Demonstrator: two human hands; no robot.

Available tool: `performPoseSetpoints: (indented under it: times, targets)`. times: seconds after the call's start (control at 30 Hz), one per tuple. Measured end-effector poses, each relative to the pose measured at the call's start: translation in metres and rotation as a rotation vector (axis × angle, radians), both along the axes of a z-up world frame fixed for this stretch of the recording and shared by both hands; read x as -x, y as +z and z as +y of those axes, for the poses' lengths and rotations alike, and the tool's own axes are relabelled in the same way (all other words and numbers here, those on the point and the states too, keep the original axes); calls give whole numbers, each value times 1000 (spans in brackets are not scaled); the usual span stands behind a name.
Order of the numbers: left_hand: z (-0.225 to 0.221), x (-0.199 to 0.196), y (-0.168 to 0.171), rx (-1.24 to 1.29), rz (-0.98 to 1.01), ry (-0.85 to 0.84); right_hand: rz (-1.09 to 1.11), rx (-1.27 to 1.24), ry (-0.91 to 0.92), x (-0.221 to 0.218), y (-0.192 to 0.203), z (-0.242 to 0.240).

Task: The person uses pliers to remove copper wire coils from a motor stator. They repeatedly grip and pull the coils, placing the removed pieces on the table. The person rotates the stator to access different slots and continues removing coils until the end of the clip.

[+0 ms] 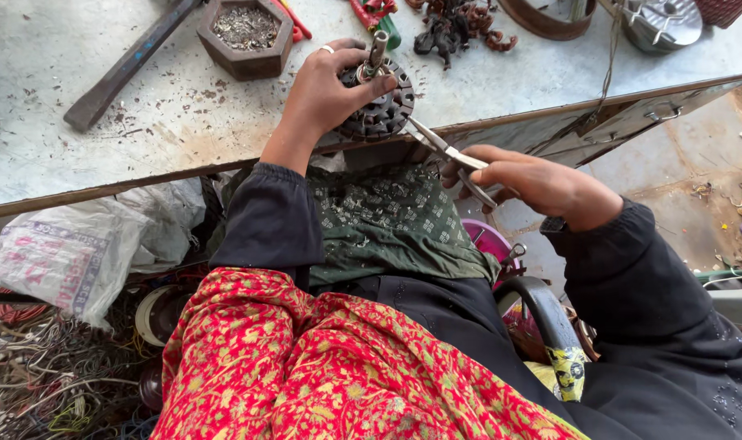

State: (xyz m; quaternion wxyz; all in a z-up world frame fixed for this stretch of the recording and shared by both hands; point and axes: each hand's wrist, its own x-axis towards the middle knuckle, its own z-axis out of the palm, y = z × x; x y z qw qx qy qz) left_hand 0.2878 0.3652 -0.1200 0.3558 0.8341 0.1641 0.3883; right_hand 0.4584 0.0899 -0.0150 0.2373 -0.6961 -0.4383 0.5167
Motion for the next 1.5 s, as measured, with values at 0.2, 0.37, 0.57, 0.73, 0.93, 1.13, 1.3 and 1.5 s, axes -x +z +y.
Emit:
performPoseSetpoints:
  times: [0.2,0.37,0.57,0.73,0.93,1.13,1.3,1.5]
  targets:
    - [-2,1,-1,2,-53,5,-104,16,6,3,-3,10]
    - [0,-1,-2,-36,-60,25,-129,3,6,5,10,6]
    - [-2,1,-1,-8,-67,10,-202,15,41,14,15,16]
    - [-6,4,5,2,-60,16,-214,83,66,21,23,24]
    - [-8,4,9,28,-42,17,-178,-29,137,18,15,25]
    - [-1,-2,0,53,-18,10,33,-182,-76,24,-65,27]
    - [3,-6,0,44,4,48,-242,-464,-84,28,-122,21]
    - [-5,2,9,118,26,-11,-443,-633,-239,47,-131,23]
